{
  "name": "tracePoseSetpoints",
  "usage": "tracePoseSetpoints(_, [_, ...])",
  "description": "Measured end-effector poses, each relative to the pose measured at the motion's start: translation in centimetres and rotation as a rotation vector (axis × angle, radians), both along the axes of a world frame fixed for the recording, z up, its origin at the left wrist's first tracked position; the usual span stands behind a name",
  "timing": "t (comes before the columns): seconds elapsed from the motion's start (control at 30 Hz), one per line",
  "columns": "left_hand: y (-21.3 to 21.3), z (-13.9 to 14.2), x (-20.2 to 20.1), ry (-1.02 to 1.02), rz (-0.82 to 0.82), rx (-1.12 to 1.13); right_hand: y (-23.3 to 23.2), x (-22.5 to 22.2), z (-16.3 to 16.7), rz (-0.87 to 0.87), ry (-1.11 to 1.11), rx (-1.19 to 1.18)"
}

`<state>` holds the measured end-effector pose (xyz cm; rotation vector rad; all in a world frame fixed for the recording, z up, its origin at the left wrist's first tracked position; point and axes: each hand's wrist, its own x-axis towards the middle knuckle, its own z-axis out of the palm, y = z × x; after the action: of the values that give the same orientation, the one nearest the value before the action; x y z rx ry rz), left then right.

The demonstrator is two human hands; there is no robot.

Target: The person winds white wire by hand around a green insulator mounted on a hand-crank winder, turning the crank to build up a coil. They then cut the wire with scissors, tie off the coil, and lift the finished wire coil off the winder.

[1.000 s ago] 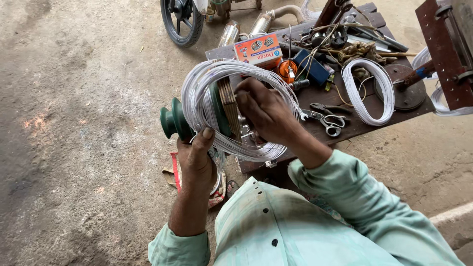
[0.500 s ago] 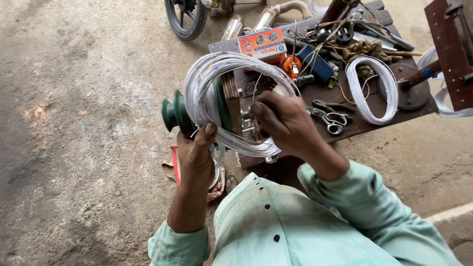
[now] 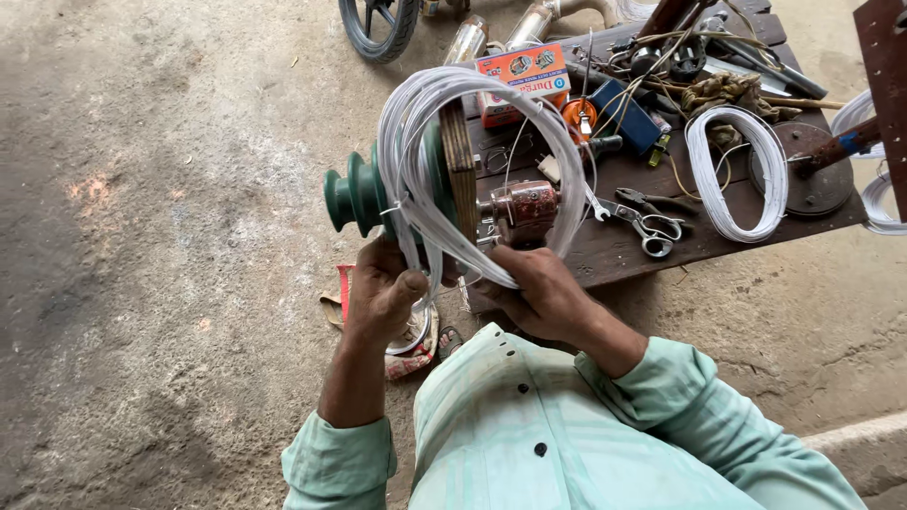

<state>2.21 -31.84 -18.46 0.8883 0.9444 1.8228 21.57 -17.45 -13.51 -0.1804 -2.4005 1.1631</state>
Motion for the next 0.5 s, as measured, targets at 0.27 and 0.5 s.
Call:
tracePoseSetpoints(0.27, [-0.3,-0.9,-6.0,0.519,0.481,-0.349,0.8,1.3,1.3,-0.174,0.087,0.208])
tracePoseSetpoints(0.5, [5.4,-3.0,-8.7,0.617,-0.022,-0.576,0.8,1.5,2.1,-0.335,0.102,0.337])
